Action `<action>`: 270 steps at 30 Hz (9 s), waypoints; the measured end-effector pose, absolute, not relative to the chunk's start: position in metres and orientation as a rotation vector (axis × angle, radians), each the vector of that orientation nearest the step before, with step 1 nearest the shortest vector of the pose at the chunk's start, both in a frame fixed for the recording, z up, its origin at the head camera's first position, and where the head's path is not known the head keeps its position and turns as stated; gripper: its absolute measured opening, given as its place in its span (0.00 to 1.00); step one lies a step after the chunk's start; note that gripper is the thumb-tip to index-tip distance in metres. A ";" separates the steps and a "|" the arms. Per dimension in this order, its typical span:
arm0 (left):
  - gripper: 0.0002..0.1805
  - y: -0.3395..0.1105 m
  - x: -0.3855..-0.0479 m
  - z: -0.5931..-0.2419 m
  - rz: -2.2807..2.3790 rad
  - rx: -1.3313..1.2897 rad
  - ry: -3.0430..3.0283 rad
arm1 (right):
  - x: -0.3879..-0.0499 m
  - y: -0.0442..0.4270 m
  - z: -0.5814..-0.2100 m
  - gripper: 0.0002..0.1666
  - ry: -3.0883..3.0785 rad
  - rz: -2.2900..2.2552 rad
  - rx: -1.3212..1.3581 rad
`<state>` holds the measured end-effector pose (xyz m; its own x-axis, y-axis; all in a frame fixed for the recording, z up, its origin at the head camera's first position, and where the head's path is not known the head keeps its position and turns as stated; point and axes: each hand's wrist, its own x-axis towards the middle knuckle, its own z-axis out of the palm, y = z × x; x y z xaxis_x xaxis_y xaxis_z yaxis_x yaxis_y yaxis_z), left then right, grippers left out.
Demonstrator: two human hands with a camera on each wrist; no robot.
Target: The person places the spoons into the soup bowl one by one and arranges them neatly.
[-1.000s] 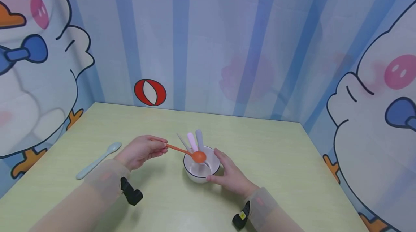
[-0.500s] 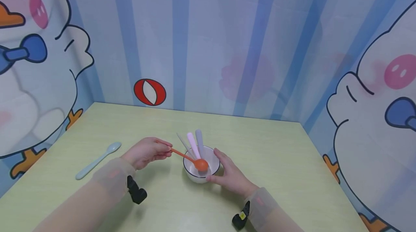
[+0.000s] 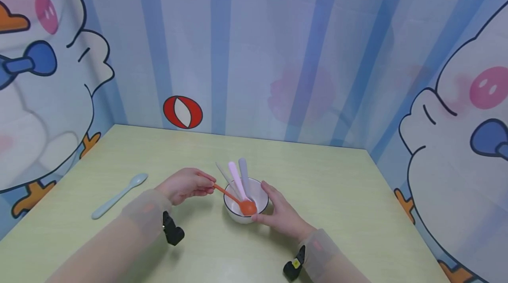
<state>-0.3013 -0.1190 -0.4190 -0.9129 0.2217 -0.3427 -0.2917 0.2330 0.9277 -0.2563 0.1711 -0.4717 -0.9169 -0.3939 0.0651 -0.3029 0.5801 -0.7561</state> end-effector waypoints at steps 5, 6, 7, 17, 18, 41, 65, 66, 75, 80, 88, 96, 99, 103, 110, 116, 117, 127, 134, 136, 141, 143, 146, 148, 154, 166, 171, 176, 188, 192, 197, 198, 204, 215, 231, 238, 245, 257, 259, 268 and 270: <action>0.16 -0.115 -0.303 -0.419 1.711 -0.072 2.108 | -0.257 0.171 -0.473 0.59 2.687 -1.262 -0.594; 0.17 -0.115 -0.303 -0.419 1.713 -0.075 2.105 | -0.257 0.172 -0.473 0.59 2.687 -1.263 -0.594; 0.17 -0.114 -0.304 -0.420 1.714 -0.076 2.104 | -0.258 0.172 -0.473 0.59 2.686 -1.264 -0.593; 0.24 -0.108 -0.309 -0.426 1.762 -0.116 2.092 | -0.259 0.173 -0.477 0.58 2.690 -1.268 -0.606; 0.24 -0.107 -0.309 -0.426 1.771 -0.115 2.091 | -0.259 0.173 -0.478 0.58 2.689 -1.270 -0.603; 0.17 -0.101 -0.315 -0.431 1.891 -0.173 2.021 | -0.259 0.173 -0.477 0.59 2.689 -1.271 -0.607; 0.22 -0.101 -0.318 -0.433 1.908 -0.208 1.966 | -0.257 0.172 -0.474 0.58 2.698 -1.263 -0.620; 0.23 -0.103 -0.317 -0.433 1.908 -0.203 1.965 | -0.257 0.172 -0.474 0.58 2.697 -1.265 -0.622; 0.24 -0.124 -0.301 -0.434 1.852 -0.198 2.042 | -0.258 0.173 -0.474 0.59 2.688 -1.280 -0.612; 0.24 -0.139 -0.291 -0.435 1.836 -0.185 2.085 | -0.258 0.173 -0.475 0.59 2.696 -1.272 -0.602; 0.27 -0.164 -0.275 -0.436 1.805 -0.133 2.151 | -0.258 0.173 -0.476 0.58 2.697 -1.267 -0.611; 0.30 -0.198 -0.265 -0.438 1.753 -0.146 2.237 | -0.259 0.173 -0.477 0.59 2.691 -1.270 -0.613; 0.30 -0.213 -0.263 -0.437 1.740 -0.168 2.266 | -0.260 0.173 -0.477 0.59 2.687 -1.270 -0.602; 0.31 -0.231 -0.260 -0.436 1.703 -0.183 2.334 | -0.259 0.173 -0.476 0.59 2.688 -1.268 -0.603; 0.32 -0.256 -0.256 -0.438 1.639 -0.236 2.428 | -0.258 0.172 -0.476 0.58 2.695 -1.265 -0.612; 0.35 -0.276 -0.256 -0.442 1.634 -0.363 2.435 | -0.259 0.172 -0.476 0.58 2.691 -1.267 -0.610; 0.35 -0.279 -0.256 -0.442 1.637 -0.387 2.436 | -0.259 0.172 -0.476 0.58 2.691 -1.266 -0.609; 0.38 -0.307 -0.259 -0.443 1.429 -0.492 2.567 | -0.258 0.172 -0.476 0.58 2.686 -1.265 -0.602; 0.36 -0.319 -0.262 -0.447 1.295 -0.540 2.579 | -0.259 0.172 -0.476 0.59 2.684 -1.273 -0.617; 0.33 -0.320 -0.264 -0.450 1.266 -0.566 2.588 | -0.258 0.172 -0.476 0.59 2.687 -1.273 -0.616; 0.27 -0.319 -0.266 -0.457 1.180 -0.604 2.631 | -0.259 0.172 -0.477 0.59 2.689 -1.270 -0.615; 0.26 -0.319 -0.266 -0.459 1.158 -0.619 2.641 | -0.259 0.172 -0.476 0.59 2.687 -1.269 -0.615; 0.25 -0.318 -0.265 -0.461 1.147 -0.614 2.650 | -0.259 0.172 -0.476 0.59 2.686 -1.267 -0.609; 0.25 -0.317 -0.264 -0.461 1.134 -0.604 2.659 | -0.259 0.172 -0.476 0.59 2.685 -1.263 -0.601; 0.23 -0.313 -0.264 -0.462 1.124 -0.577 2.681 | -0.259 0.172 -0.475 0.60 2.682 -1.252 -0.588; 0.24 -0.290 -0.265 -0.462 1.149 -0.445 2.712 | -0.257 0.171 -0.473 0.58 2.683 -1.277 -0.616; 0.22 -0.275 -0.268 -0.464 1.191 -0.418 2.688 | -0.257 0.171 -0.473 0.58 2.682 -1.283 -0.613; 0.21 -0.259 -0.271 -0.465 1.204 -0.378 2.681 | -0.257 0.172 -0.474 0.58 2.684 -1.280 -0.606; 0.17 -0.224 -0.273 -0.465 1.206 -0.301 2.664 | -0.258 0.172 -0.476 0.58 2.680 -1.286 -0.604; 0.17 -0.213 -0.274 -0.465 1.191 -0.282 2.665 | -0.258 0.172 -0.477 0.58 2.682 -1.283 -0.603; 0.16 -0.202 -0.275 -0.467 1.175 -0.222 2.675 | -0.258 0.172 -0.477 0.58 2.680 -1.286 -0.609; 0.16 -0.200 -0.275 -0.467 1.176 -0.210 2.675 | -0.258 0.172 -0.477 0.58 2.680 -1.286 -0.611; 0.18 -0.193 -0.275 -0.467 1.158 -0.153 2.686 | -0.258 0.172 -0.475 0.58 2.681 -1.285 -0.615; 0.18 -0.191 -0.273 -0.473 1.144 -0.064 2.710 | -0.258 0.172 -0.475 0.58 2.679 -1.289 -0.615; 0.11 -0.184 -0.268 -0.467 1.061 0.040 2.744 | -0.257 0.173 -0.475 0.58 2.677 -1.289 -0.599; 0.11 -0.184 -0.268 -0.466 1.051 0.010 2.730 | -0.258 0.173 -0.476 0.58 2.682 -1.285 -0.601; 0.13 -0.187 -0.269 -0.466 1.043 0.042 2.740 | -0.258 0.173 -0.477 0.58 2.676 -1.288 -0.595; 0.12 -0.187 -0.272 -0.464 1.063 0.048 2.761 | -0.257 0.173 -0.477 0.59 2.677 -1.283 -0.593; 0.11 -0.186 -0.273 -0.464 1.065 0.041 2.761 | -0.257 0.173 -0.476 0.59 2.673 -1.288 -0.593; 0.07 -0.185 -0.275 -0.468 1.103 0.020 2.759 | -0.257 0.172 -0.474 0.59 2.661 -1.299 -0.590; 0.08 -0.185 -0.275 -0.468 1.112 0.013 2.754 | -0.258 0.172 -0.474 0.59 2.660 -1.301 -0.592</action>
